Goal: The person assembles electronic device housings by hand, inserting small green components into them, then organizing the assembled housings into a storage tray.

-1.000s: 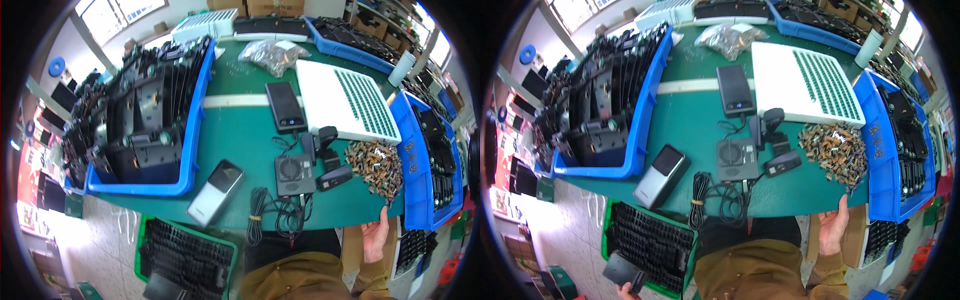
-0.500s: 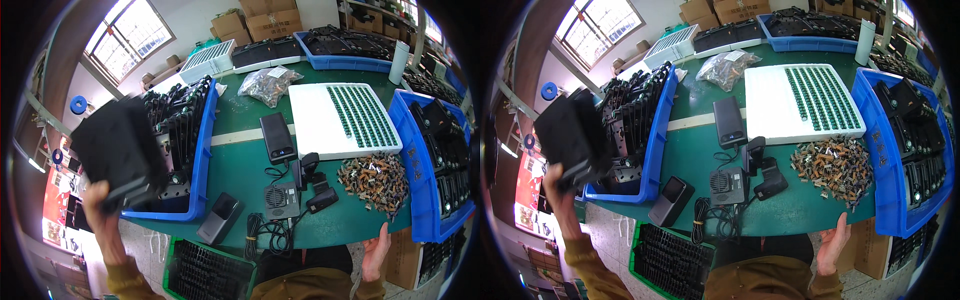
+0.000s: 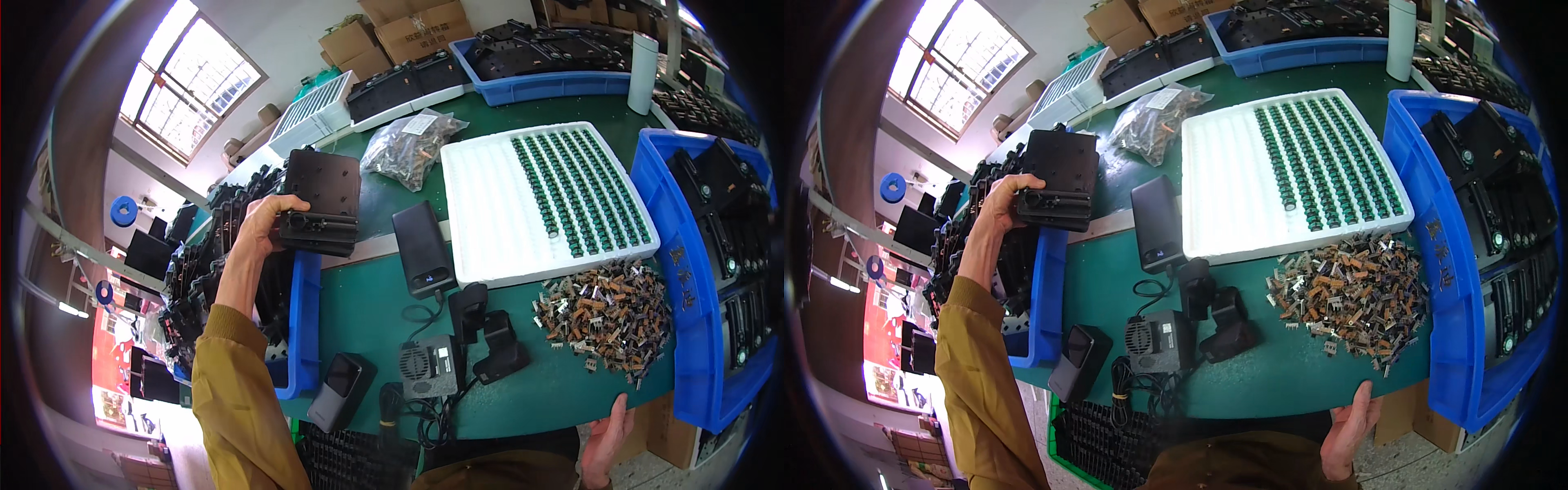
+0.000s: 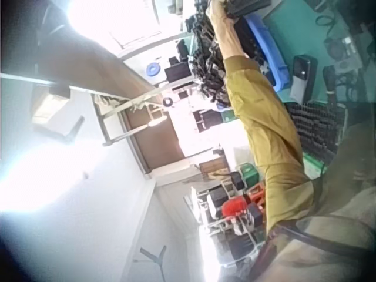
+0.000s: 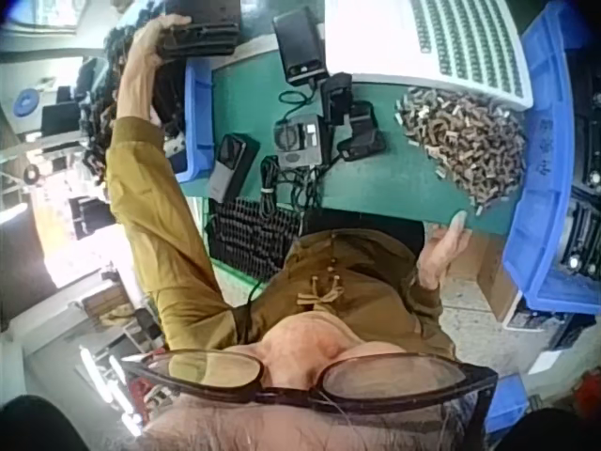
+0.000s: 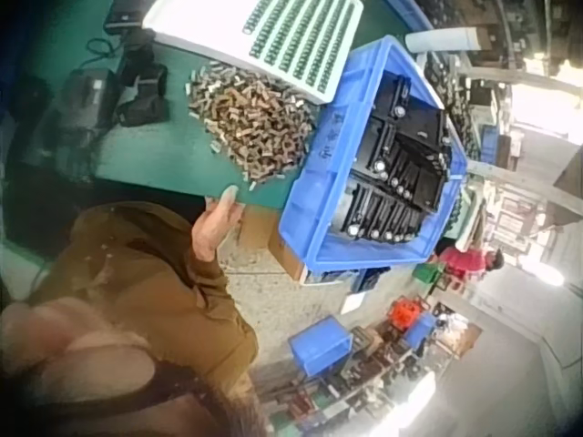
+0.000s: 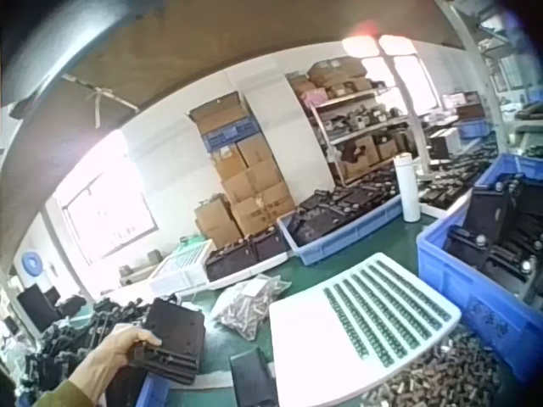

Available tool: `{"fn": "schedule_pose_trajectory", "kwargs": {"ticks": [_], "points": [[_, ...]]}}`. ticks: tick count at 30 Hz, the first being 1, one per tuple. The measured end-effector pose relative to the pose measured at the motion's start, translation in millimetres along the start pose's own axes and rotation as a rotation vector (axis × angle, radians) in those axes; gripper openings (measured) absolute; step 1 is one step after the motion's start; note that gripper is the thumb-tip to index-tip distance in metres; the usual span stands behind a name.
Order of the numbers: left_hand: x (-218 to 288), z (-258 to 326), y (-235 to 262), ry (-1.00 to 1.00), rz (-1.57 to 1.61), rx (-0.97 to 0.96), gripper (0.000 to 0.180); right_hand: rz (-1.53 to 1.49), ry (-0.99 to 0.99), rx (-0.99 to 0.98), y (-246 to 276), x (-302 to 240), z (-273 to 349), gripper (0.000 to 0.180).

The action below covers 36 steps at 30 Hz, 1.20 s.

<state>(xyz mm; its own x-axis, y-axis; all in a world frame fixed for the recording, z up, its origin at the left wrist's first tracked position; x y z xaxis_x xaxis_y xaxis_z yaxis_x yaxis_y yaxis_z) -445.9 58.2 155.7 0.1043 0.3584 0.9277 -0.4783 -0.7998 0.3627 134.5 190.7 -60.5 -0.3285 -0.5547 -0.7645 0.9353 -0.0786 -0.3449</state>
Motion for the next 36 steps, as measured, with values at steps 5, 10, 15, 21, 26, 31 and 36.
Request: {"fn": "schedule_pose_trajectory", "kwargs": {"ticks": [5, 10, 15, 21, 26, 31, 36], "points": [[6.4, -21.3, -18.8, -0.004, -0.109, -0.012, 0.024, 0.031, -0.015, 0.037, 8.5, 10.2, -2.6, 0.053], [-2.0, -45.1, -28.5, -0.033, -0.119, -0.004, 0.022, 0.167, -0.026, 0.093, 22.8, 14.1, -4.7, 0.054], [-21.3, -62.3, -45.6, -0.01, -0.007, 0.041, 0.022, 0.173, -0.137, 0.144, 44.1, 28.5, -7.6, 0.056], [-33.5, -88.9, -39.5, 0.038, 0.066, 0.06, 0.02, 0.098, -0.136, 0.107, 43.3, 32.2, -7.3, 0.044], [-41.4, -96.3, -43.4, 0.056, 0.039, 0.018, 0.02, 0.049, -0.115, 0.111, 37.5, 26.9, -5.8, 0.045], [-35.6, -87.3, -54.4, -0.012, -0.105, -0.004, 0.02, 0.086, -0.104, 0.127, 33.5, 22.1, -4.5, 0.048], [-46.5, -88.6, -56.8, -0.051, -0.019, -0.015, 0.04, 0.047, -0.088, 0.115, 27.9, 18.7, -3.1, 0.05]]}}
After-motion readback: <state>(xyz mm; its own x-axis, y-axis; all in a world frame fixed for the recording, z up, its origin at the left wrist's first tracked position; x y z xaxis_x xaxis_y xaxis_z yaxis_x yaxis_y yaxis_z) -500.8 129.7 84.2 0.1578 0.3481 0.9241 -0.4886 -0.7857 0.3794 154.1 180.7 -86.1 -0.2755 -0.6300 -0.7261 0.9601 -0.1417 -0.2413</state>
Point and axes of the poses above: each hand's wrist, its own z-axis away from the middle knuckle, its own y-axis out of the back of the hand, x = y × z, the point moved 8 cm from there along -z, towards the middle knuckle, and after that the axes turned 12 degrees about -y, right-handed, at the moved point
